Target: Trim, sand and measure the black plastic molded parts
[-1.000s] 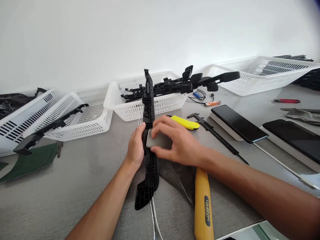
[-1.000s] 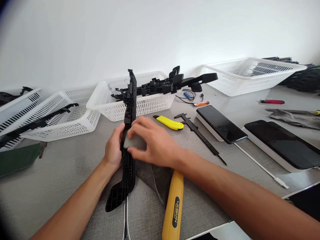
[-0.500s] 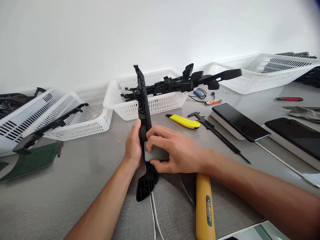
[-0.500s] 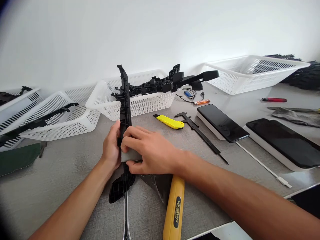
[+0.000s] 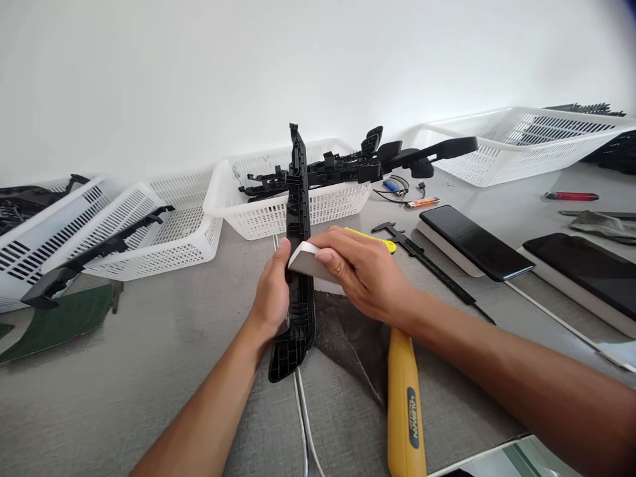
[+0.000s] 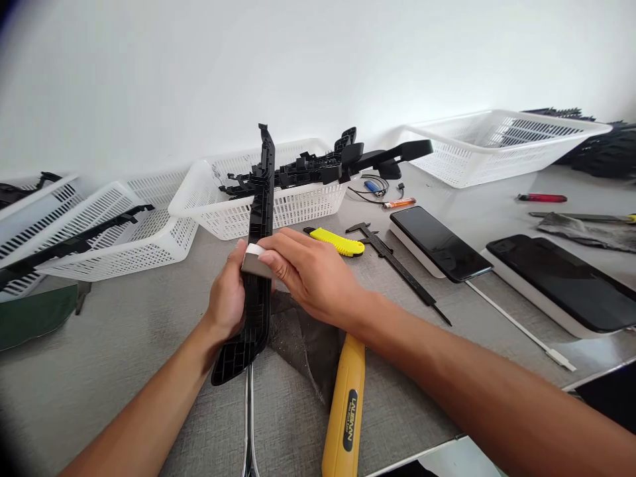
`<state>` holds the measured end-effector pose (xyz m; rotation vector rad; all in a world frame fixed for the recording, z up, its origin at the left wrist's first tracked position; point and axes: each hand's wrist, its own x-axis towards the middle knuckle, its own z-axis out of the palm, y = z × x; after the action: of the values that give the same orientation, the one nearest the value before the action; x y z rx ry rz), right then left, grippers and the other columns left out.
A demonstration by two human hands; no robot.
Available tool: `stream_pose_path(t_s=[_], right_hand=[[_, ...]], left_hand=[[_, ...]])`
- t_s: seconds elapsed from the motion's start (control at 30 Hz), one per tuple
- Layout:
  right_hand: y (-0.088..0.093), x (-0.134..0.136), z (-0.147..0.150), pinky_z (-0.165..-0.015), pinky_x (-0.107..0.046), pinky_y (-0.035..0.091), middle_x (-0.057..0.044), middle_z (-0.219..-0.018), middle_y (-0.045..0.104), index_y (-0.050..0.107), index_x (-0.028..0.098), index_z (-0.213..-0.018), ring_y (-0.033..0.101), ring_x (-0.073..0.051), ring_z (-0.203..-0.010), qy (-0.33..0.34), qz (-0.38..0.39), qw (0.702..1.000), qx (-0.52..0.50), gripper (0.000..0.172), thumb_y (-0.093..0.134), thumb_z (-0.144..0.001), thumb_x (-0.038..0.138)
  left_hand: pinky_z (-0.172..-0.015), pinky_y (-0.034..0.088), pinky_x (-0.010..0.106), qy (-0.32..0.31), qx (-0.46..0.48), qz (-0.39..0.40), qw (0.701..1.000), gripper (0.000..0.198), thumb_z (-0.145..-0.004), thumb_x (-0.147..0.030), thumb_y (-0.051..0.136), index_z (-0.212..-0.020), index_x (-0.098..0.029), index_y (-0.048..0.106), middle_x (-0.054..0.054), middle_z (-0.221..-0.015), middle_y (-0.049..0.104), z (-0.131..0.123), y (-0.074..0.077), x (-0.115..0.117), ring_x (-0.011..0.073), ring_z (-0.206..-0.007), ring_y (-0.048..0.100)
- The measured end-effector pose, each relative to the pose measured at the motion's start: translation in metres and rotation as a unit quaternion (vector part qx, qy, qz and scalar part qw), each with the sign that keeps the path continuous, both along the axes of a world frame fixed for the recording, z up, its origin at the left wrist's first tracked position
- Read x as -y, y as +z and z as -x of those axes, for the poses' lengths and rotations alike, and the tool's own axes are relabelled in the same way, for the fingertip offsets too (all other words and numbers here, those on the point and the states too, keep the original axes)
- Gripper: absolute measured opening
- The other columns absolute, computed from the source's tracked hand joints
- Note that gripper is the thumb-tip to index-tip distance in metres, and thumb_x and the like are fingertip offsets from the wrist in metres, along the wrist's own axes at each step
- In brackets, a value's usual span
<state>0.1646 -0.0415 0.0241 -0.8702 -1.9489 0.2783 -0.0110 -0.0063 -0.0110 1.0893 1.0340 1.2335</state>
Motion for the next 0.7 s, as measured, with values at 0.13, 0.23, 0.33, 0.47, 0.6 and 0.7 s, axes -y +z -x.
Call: stream_pose_path(t_s=[0.13,0.23,0.33,0.47,0.6,0.7], right_hand=[[0.000,0.003,0.005,-0.065,-0.025,0.046,0.000,-0.086,0.073,0.075,0.019,-0.110,0.061,-0.013,-0.070,0.021,0.076,0.996,-0.052,0.026,0.062,-0.110,0.041],[0.001,0.001,0.003,-0.062,-0.024,0.042,0.001,-0.078,0.070,0.074,0.018,-0.096,0.058,-0.012,-0.067,-0.012,0.121,0.989,-0.079,0.032,0.064,-0.108,0.046],[0.002,-0.002,-0.001,-0.061,-0.025,0.038,0.002,-0.072,0.067,0.072,0.018,-0.086,0.056,-0.012,-0.066,-0.048,0.145,0.985,-0.080,0.036,0.066,-0.105,0.047],[0.001,-0.004,-0.004,-0.061,-0.026,0.037,0.001,-0.073,0.067,0.072,0.017,-0.084,0.053,-0.012,-0.066,-0.010,0.182,0.982,-0.045,0.031,0.065,-0.104,0.040],[0.000,-0.008,-0.006,-0.060,-0.027,0.036,0.002,-0.072,0.063,0.070,0.017,-0.083,0.051,-0.012,-0.066,-0.076,0.178,0.977,-0.092,0.028,0.065,-0.102,0.038],[0.002,-0.009,-0.007,-0.059,-0.026,0.034,0.004,-0.069,0.057,0.064,0.018,-0.080,0.047,-0.011,-0.064,-0.090,0.173,0.976,-0.099,0.027,0.065,-0.101,0.035]], left_hand=[[-0.054,0.035,0.033,-0.005,-0.047,0.008,0.999,0.065,-0.079,-0.086,0.071,-0.061,-0.024,0.062,-0.001,-0.060,0.055,0.002,0.002,0.003,0.0168,-0.059,0.048],[-0.057,0.038,0.033,-0.034,-0.040,-0.001,0.999,0.067,-0.076,-0.087,0.073,-0.059,-0.024,0.060,-0.001,-0.060,0.056,-0.001,0.005,0.005,0.0176,-0.061,0.050],[-0.065,0.045,0.033,-0.039,-0.044,-0.002,0.998,0.064,-0.082,-0.084,0.071,-0.064,-0.023,0.067,0.001,-0.066,0.063,-0.004,0.007,0.006,0.0213,-0.072,0.059],[-0.079,0.051,0.034,-0.001,-0.103,0.011,0.995,0.064,-0.092,-0.081,0.060,-0.080,-0.021,0.077,0.004,-0.083,0.075,-0.003,0.010,0.009,0.0260,-0.092,0.067],[-0.083,0.054,0.035,-0.042,-0.139,0.002,0.989,0.068,-0.095,-0.082,0.053,-0.087,-0.020,0.080,0.006,-0.090,0.079,-0.004,0.015,0.013,0.0283,-0.097,0.070],[-0.087,0.055,0.035,-0.046,-0.149,-0.006,0.988,0.067,-0.097,-0.081,0.051,-0.091,-0.021,0.080,0.006,-0.095,0.080,-0.004,0.017,0.015,0.0291,-0.102,0.071]])
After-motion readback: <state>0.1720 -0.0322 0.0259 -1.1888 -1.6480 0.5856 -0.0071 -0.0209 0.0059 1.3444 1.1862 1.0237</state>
